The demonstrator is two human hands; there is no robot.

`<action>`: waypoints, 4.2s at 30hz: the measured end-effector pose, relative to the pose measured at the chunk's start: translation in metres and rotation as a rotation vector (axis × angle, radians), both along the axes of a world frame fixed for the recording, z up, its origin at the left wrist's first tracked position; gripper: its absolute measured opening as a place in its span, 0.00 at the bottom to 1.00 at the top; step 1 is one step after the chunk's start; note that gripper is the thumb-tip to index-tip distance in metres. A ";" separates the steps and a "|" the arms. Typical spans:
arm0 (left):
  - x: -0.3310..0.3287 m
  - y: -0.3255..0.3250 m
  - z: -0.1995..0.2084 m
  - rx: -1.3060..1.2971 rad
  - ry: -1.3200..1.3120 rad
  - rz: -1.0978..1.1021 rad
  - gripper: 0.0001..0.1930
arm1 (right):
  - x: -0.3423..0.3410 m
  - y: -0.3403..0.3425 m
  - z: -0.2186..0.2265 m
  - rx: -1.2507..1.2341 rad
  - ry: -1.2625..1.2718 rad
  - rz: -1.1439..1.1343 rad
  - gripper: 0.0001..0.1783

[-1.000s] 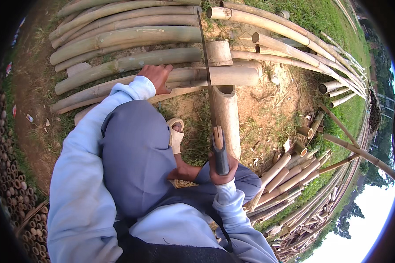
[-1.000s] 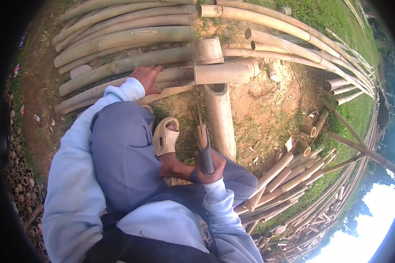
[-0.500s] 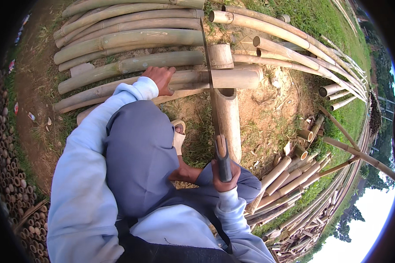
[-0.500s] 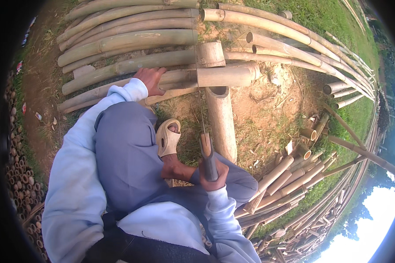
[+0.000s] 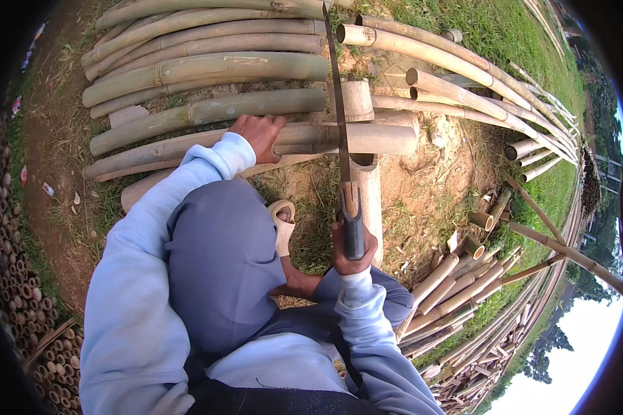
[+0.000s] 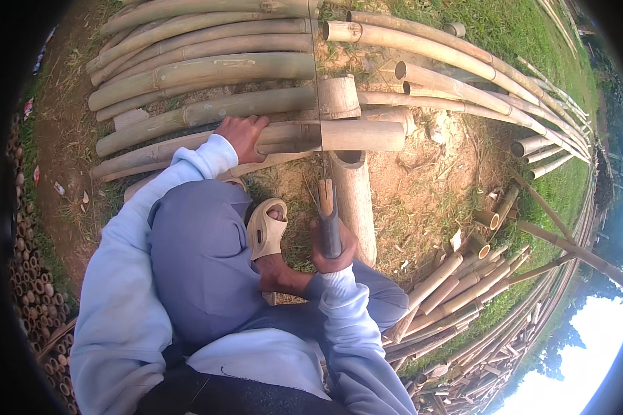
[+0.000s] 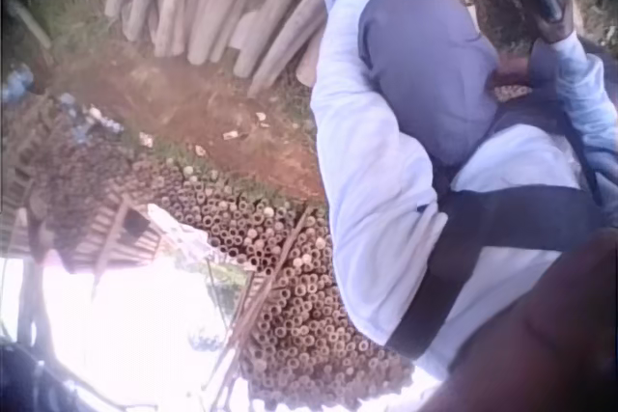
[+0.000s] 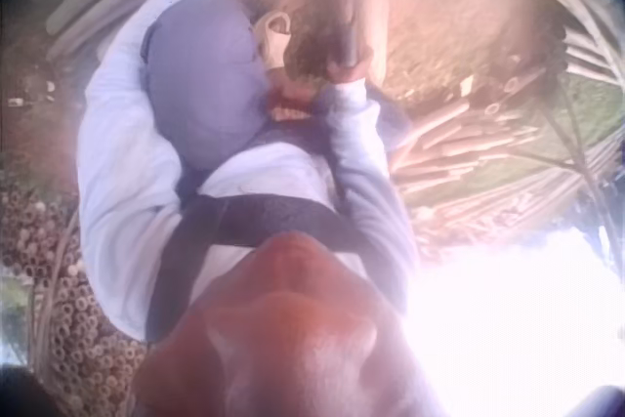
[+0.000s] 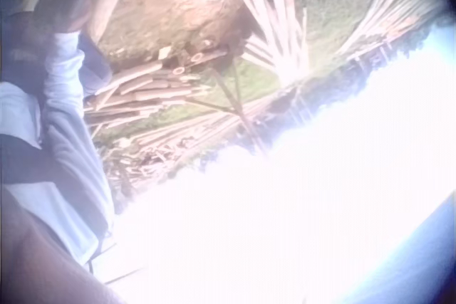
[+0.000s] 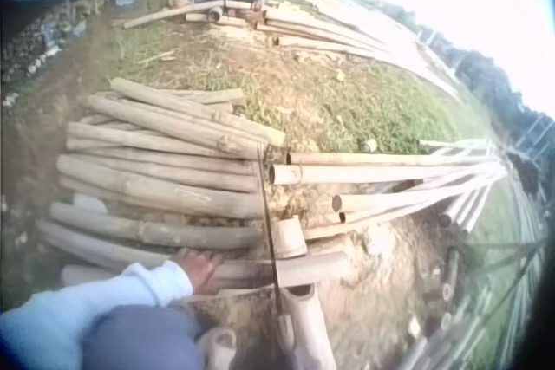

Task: The person sits on the ground and uses a hand saw to cut bamboo poles into shorter sections. The cut pieces are placed on a nearby pile. Another person is visible in the background.

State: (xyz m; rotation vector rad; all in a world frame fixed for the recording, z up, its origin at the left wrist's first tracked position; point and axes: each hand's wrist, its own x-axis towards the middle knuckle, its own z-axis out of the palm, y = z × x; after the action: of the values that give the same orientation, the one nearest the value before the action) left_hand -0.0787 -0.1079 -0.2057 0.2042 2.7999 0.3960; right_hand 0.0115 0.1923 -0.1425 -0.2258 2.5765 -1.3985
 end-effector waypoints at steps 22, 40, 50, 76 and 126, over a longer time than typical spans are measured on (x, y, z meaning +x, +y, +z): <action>-0.014 0.005 0.006 -0.037 -0.087 0.072 0.43 | -0.007 0.009 -0.001 -0.174 -0.041 -0.032 0.05; -0.013 0.003 0.008 -0.022 -0.124 0.084 0.44 | -0.007 0.009 -0.001 -0.119 -0.102 0.002 0.07; -0.011 -0.005 0.000 -0.021 -0.079 0.057 0.42 | 0.086 0.065 0.037 0.031 -0.010 0.024 0.09; 0.000 -0.025 -0.006 0.054 -0.111 0.066 0.44 | 0.003 -0.017 -0.013 -0.146 -0.001 -0.003 0.08; 0.002 -0.023 -0.002 0.005 -0.103 0.039 0.40 | 0.153 0.064 0.087 0.274 -0.042 -0.034 0.11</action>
State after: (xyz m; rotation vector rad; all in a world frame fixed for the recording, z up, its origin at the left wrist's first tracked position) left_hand -0.0763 -0.1310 -0.2077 0.1270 2.7051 0.4104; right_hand 0.1646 0.2567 -0.0558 -0.1090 2.7092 -1.0309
